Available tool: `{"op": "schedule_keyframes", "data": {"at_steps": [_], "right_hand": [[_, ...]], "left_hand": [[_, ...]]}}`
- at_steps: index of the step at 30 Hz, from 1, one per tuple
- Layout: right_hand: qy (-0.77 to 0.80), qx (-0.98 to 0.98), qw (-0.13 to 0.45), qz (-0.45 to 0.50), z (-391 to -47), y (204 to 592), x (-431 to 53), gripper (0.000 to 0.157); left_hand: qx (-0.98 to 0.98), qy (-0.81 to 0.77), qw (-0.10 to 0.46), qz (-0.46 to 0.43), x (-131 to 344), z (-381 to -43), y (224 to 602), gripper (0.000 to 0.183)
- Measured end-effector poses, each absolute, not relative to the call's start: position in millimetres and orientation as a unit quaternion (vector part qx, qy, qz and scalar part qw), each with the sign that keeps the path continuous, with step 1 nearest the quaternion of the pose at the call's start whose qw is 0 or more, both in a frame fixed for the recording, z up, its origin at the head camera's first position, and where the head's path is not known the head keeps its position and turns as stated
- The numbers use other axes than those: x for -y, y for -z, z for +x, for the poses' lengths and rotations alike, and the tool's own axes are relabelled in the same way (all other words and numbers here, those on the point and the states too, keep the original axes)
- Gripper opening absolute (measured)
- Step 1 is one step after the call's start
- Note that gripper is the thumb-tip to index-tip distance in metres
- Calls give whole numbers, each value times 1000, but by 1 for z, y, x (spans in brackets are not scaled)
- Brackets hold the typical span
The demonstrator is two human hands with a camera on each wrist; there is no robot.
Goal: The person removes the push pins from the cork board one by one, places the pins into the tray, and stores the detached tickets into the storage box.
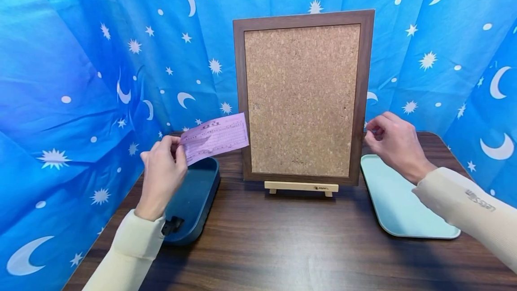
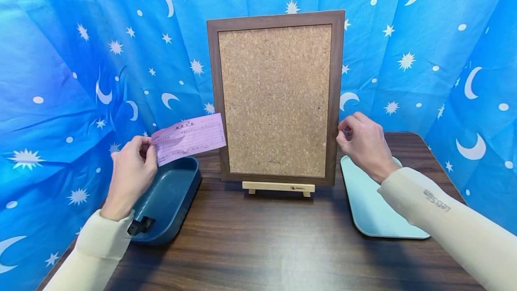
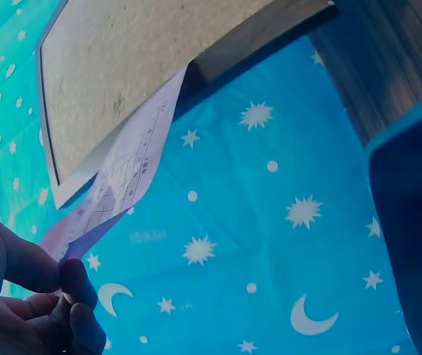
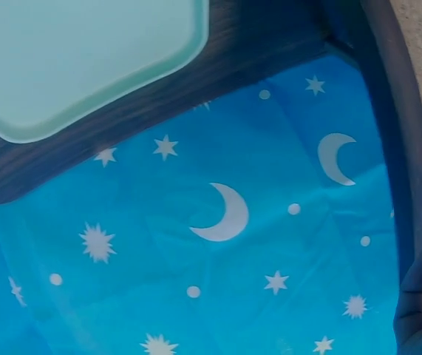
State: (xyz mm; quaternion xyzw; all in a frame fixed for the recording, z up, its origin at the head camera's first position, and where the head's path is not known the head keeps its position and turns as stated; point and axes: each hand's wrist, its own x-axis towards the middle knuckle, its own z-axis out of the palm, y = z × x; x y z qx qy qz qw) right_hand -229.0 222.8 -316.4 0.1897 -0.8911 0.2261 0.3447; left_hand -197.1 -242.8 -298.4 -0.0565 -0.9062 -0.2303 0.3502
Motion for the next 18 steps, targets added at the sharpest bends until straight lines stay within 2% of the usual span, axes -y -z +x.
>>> {"op": "schedule_keyframes", "data": {"at_steps": [11, 18], "right_hand": [[-226, 908, 325, 141, -221, 336, -247, 8], [-226, 927, 275, 115, -218, 352, -257, 10]], "left_hand": [[922, 230, 311, 8, 277, -182, 310, 22], [929, 218, 298, 35, 292, -180, 324, 24]]}}
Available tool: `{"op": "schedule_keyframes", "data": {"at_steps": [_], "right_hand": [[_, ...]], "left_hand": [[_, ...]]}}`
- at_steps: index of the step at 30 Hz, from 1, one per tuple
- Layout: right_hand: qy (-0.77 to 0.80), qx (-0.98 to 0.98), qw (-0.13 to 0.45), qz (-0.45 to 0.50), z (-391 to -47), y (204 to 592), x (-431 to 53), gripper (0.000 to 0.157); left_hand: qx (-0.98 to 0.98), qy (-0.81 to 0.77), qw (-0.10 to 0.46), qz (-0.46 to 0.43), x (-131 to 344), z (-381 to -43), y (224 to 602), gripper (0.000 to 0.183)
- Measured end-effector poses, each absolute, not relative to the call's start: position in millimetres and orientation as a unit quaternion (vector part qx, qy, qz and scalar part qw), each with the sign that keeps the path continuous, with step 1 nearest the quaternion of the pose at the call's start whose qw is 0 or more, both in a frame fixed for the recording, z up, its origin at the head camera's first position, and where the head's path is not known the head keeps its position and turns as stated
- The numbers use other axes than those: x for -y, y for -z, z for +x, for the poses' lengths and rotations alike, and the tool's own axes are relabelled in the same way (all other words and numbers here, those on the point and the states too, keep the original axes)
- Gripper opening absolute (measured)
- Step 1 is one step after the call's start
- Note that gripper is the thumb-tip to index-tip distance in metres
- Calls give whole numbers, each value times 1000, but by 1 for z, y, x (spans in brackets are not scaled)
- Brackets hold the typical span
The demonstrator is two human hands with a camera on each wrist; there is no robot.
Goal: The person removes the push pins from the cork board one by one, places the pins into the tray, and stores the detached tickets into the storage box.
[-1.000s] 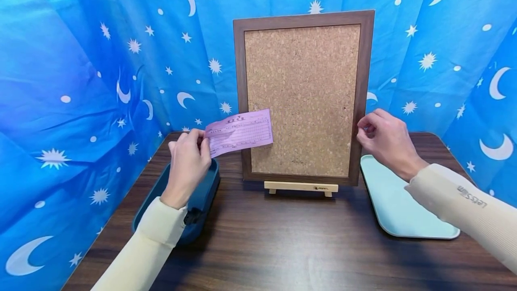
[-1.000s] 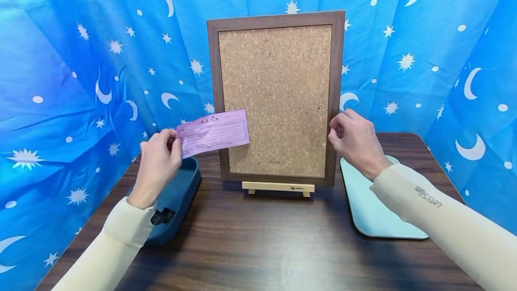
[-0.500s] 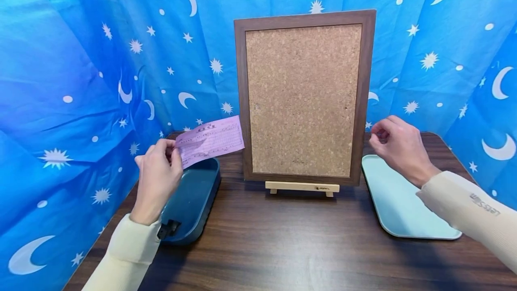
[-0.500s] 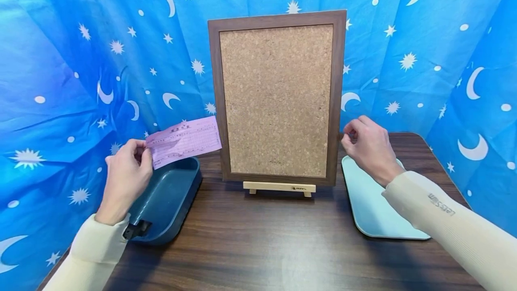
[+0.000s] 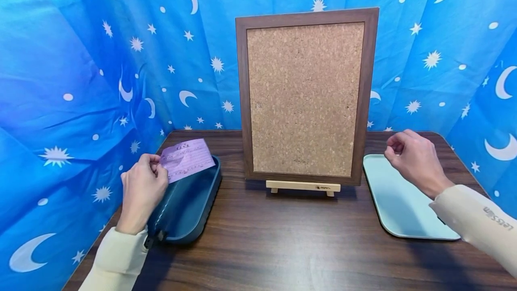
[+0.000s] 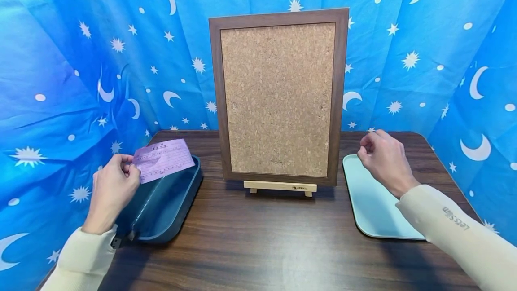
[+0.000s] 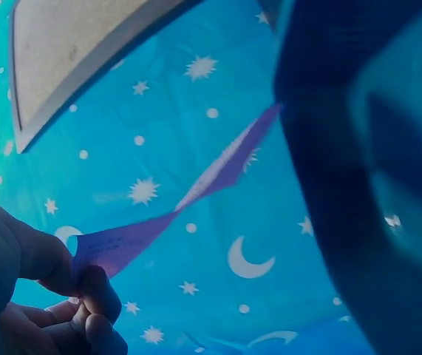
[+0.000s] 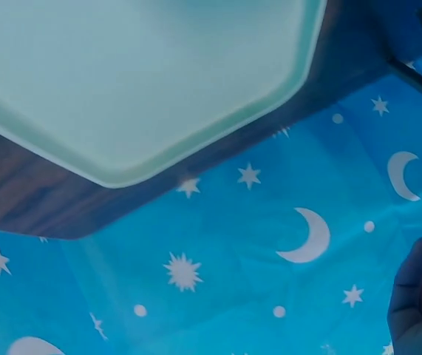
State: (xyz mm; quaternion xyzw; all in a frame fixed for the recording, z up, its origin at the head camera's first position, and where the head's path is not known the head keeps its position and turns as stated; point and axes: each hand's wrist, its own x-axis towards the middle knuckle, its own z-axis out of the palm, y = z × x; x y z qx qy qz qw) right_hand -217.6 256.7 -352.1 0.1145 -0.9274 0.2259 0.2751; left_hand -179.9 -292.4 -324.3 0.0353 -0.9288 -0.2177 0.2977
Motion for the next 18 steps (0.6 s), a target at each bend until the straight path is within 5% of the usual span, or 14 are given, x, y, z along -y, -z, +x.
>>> {"op": "schedule_keyframes", "data": {"at_steps": [6, 18], "right_hand": [[-228, 938, 239, 107, -215, 368, -264, 9], [-216, 964, 116, 107, -216, 395, -274, 4]], "left_hand": [[943, 192, 263, 65, 303, -177, 339, 30], [979, 152, 108, 80, 316, -170, 357, 44]]}}
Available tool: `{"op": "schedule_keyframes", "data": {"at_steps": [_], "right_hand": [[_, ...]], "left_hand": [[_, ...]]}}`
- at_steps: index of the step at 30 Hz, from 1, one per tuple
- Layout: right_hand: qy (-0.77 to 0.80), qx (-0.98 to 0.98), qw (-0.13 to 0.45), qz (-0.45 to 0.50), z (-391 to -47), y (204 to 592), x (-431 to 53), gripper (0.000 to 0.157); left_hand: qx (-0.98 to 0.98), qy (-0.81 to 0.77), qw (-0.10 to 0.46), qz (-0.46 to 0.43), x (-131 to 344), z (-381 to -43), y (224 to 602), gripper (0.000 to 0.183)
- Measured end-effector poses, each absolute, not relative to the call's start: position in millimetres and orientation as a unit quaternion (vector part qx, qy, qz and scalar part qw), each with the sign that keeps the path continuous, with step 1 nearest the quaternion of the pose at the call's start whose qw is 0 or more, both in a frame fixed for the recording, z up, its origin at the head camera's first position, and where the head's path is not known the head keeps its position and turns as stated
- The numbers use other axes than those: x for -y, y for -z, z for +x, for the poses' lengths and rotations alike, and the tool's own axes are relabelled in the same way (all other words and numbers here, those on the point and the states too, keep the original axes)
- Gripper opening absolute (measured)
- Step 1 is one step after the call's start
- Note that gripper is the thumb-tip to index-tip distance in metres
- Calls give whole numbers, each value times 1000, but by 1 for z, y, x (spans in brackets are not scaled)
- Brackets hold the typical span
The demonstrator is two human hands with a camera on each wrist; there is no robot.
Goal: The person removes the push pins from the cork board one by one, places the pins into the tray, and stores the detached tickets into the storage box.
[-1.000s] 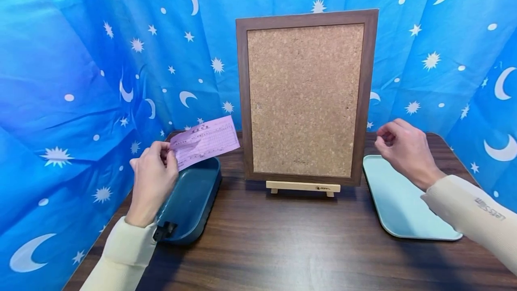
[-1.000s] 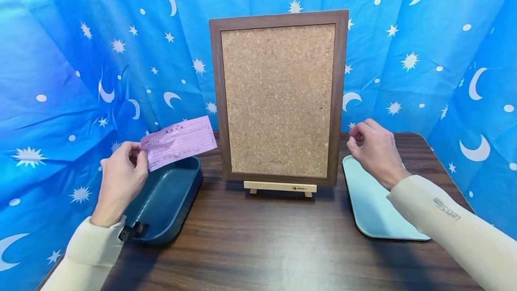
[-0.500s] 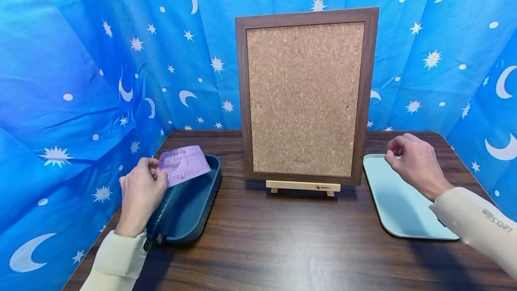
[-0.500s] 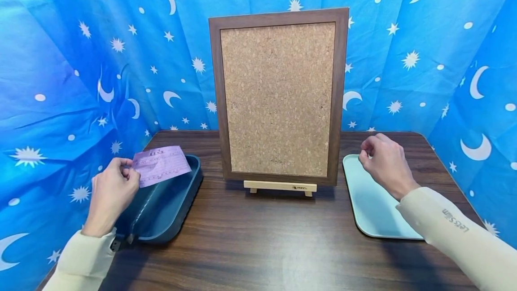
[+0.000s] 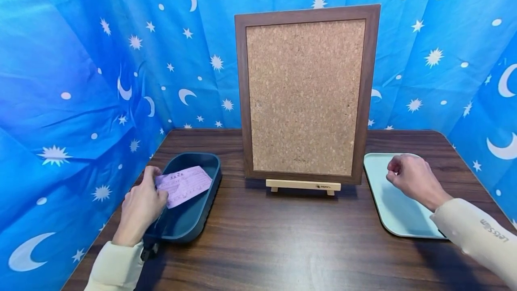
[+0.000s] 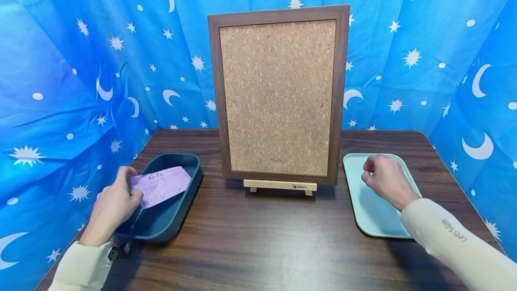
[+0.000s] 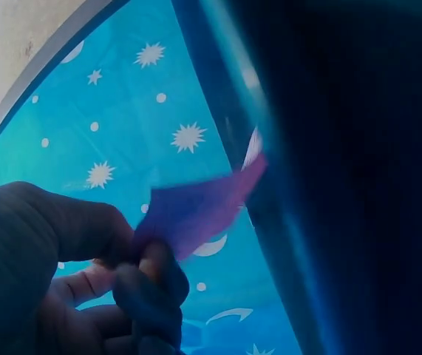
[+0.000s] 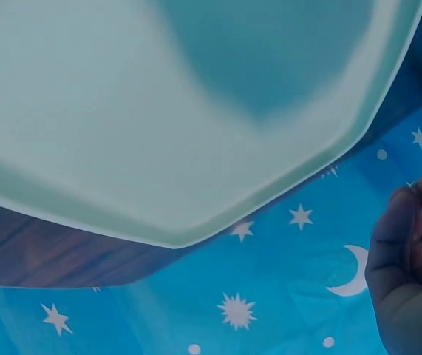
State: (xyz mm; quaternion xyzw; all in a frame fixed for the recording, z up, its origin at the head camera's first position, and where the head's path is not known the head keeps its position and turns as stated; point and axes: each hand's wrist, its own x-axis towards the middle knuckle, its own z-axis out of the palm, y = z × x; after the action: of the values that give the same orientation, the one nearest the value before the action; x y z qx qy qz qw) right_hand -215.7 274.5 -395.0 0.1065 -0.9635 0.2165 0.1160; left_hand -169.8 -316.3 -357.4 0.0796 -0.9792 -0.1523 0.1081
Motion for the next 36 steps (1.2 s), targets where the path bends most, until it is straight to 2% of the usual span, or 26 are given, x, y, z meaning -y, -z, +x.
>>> {"op": "schedule_keyframes", "data": {"at_steps": [7, 13, 36], "right_hand": [[-206, 968, 78, 120, -217, 406, -278, 9], [-211, 968, 47, 124, -215, 418, -279, 12], [-216, 967, 60, 123, -201, 439, -282, 9]], "left_hand": [[986, 140, 51, 70, 317, -166, 360, 19], [989, 133, -8, 65, 319, -165, 360, 27], [987, 75, -138, 21, 322, -159, 365, 18]]}}
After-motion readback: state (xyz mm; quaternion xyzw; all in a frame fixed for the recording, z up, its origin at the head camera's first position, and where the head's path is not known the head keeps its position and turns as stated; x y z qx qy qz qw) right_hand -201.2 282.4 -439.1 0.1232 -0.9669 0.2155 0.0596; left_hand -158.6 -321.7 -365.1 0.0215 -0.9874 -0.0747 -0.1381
